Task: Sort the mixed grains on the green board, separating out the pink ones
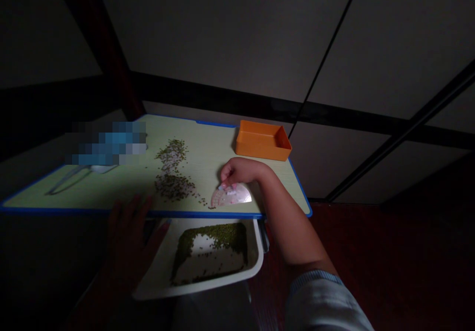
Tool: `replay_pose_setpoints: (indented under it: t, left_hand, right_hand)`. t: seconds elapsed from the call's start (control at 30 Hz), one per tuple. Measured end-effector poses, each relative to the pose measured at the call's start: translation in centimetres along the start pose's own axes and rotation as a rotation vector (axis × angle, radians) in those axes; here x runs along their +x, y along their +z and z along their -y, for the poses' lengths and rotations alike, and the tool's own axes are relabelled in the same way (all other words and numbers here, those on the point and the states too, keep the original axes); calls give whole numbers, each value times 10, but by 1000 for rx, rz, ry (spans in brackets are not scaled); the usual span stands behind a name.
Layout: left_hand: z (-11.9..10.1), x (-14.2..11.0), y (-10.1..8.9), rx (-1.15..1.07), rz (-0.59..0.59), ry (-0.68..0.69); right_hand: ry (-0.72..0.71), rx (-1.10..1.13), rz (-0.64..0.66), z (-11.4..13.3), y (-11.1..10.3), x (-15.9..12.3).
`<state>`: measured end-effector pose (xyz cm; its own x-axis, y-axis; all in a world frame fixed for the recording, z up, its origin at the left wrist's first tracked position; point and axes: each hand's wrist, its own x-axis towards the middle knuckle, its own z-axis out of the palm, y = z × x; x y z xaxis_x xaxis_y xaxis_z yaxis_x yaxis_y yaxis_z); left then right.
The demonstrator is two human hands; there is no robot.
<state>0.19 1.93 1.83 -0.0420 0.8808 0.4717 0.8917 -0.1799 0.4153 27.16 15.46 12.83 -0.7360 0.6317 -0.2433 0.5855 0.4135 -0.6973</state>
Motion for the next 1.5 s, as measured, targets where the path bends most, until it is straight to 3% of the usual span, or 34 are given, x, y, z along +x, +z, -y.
replay_pose_setpoints:
  t: [0.43, 1.13, 1.5]
  left_hand:
    - [0, 1, 0, -17, -15, 13]
    - [1, 0, 1, -12, -21, 18]
    - [-1, 1, 0, -24, -17, 7]
  right_hand:
    - [103, 90, 169, 3, -1, -1]
    - [57, 59, 198, -1, -4, -3]
    - [58, 56, 136, 1, -3, -4]
